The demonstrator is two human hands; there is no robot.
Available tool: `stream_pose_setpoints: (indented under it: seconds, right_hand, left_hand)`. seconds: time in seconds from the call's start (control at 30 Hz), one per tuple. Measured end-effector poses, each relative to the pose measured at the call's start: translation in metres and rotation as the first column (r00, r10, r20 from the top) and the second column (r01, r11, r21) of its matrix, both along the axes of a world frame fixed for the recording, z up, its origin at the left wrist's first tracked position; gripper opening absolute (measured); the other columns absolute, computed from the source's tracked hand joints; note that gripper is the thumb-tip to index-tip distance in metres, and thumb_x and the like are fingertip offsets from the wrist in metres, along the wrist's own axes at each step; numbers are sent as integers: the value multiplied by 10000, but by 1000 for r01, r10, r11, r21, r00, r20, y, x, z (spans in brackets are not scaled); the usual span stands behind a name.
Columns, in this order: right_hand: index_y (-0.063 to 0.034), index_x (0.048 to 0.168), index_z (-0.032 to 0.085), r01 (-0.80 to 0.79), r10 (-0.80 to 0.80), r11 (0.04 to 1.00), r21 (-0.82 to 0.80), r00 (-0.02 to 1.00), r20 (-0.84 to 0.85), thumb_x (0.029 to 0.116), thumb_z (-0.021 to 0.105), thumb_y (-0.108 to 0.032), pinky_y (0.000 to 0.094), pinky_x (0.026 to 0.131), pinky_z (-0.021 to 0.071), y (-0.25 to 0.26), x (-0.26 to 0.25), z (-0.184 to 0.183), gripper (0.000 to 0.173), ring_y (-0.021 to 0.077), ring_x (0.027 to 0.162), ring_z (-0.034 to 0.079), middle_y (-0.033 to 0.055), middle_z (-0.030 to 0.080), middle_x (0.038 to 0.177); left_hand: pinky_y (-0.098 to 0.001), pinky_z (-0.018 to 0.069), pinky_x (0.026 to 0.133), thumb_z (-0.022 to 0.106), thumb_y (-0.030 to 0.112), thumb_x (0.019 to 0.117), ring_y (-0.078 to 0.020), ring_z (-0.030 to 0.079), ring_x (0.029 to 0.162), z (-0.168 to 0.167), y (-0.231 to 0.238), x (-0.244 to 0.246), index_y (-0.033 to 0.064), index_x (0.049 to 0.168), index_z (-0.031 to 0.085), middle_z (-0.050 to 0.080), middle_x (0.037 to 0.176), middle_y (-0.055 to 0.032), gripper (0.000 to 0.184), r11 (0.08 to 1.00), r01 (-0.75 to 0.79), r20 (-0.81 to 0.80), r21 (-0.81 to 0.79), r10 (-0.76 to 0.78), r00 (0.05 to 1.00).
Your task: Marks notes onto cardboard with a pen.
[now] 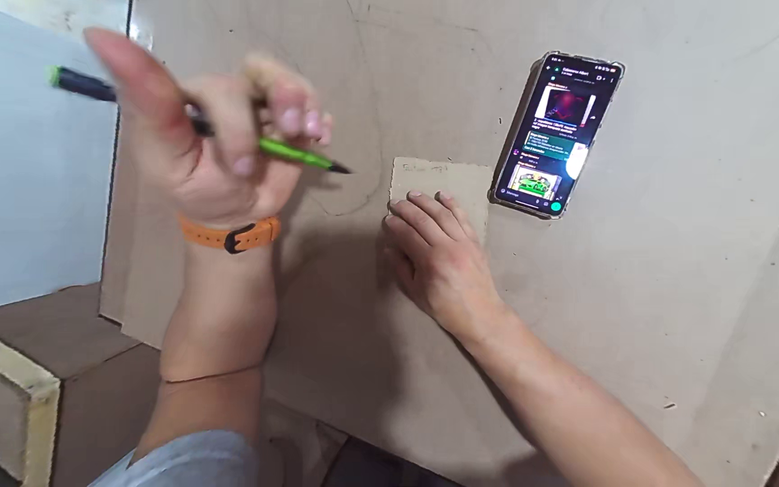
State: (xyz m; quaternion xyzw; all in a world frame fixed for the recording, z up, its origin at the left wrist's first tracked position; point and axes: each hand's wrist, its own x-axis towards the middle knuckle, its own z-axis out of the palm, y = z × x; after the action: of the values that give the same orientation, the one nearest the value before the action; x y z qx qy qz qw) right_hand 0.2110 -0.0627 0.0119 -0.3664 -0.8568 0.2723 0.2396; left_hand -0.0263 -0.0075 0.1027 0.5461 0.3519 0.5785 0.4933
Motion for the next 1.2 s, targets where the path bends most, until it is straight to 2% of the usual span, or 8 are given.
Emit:
stream_pose_setpoints:
  seconds: [0.07, 0.13, 0.27, 0.37, 0.57, 0.73, 0.93, 1.2]
  right_hand:
    - [-177, 1232, 738, 23, -23, 1000, 10, 1000, 13, 1041, 545, -336, 471, 1246, 315, -1, 0, 0, 314, 187, 1407, 518, -26, 656, 1401]
    - [-171, 1229, 742, 23, -23, 1000, -2, 1000, -3, 1037, 566, -325, 475, 1240, 328, 1, 1, 1, 302, 191, 1404, 524, -20, 659, 1398]
    - [-170, 1205, 756, 35, -35, 999, -7, 998, -46, 1015, 605, -310, 469, 1222, 360, 3, 0, 1, 280, 194, 1371, 559, -14, 684, 1362]
    - [-169, 1209, 755, 28, -28, 1000, -2, 999, -33, 1007, 618, -322, 465, 1217, 368, 4, 0, 1, 288, 194, 1365, 565, -13, 682, 1367]
    - [-171, 1236, 746, 14, -14, 1000, -27, 1000, -2, 1015, 609, -354, 466, 1235, 338, 3, 2, 2, 319, 186, 1391, 538, -20, 664, 1395]
    - [-176, 1220, 744, 15, -15, 1000, -23, 1000, 26, 1015, 603, -366, 462, 1240, 330, 3, 1, 3, 313, 168, 1404, 524, -31, 654, 1409]
    - [-178, 1236, 743, 23, -22, 1000, -18, 1000, 21, 1012, 618, -375, 460, 1238, 336, 3, 1, 2, 323, 172, 1407, 521, -30, 658, 1404]
    - [-174, 1226, 749, 24, -24, 1000, -12, 999, 22, 1013, 620, -371, 461, 1240, 334, 3, 2, 2, 318, 171, 1406, 523, -22, 662, 1399]
  left_hand:
    - [-361, 579, 819, 15, 676, 1016, -178, 682, 886, -14, 10, -7, 156, 808, 665, 713, 916, -25, 858, 988, 60, -134, -140, -79, 988]
    - [-307, 616, 662, -37, 747, 970, -135, 719, 746, -34, 15, -10, 152, 948, 740, 760, 887, -23, 979, 943, 121, -120, -311, -165, 979]
    - [-321, 650, 664, 476, 505, 1072, -174, 751, 766, -53, 28, -16, 111, 1132, 717, 770, 931, -50, 466, 923, 234, -87, -305, -272, 959]
    - [-234, 581, 687, 785, 243, 898, -80, 667, 748, -52, 43, -3, 185, 1005, 622, 684, 860, 43, 203, 952, 176, -213, -250, -231, 949]
    - [-348, 665, 719, 640, 256, 1021, -188, 757, 828, -60, 50, -3, 36, 1128, 717, 767, 982, -72, 257, 856, 396, -278, -333, -490, 826]
    - [-206, 516, 556, 725, 286, 887, -20, 624, 635, -58, 44, 3, 124, 889, 710, 689, 748, 54, 162, 937, 189, -584, -295, -333, 740]
    - [-222, 568, 562, 718, 215, 946, -74, 660, 666, -61, 48, -2, 50, 1027, 692, 704, 825, -3, 186, 898, 315, -447, -308, -429, 785]
    - [-220, 559, 575, 744, 241, 912, -56, 654, 675, -63, 47, -2, 69, 967, 706, 697, 797, 13, 184, 916, 288, -514, -279, -396, 761]
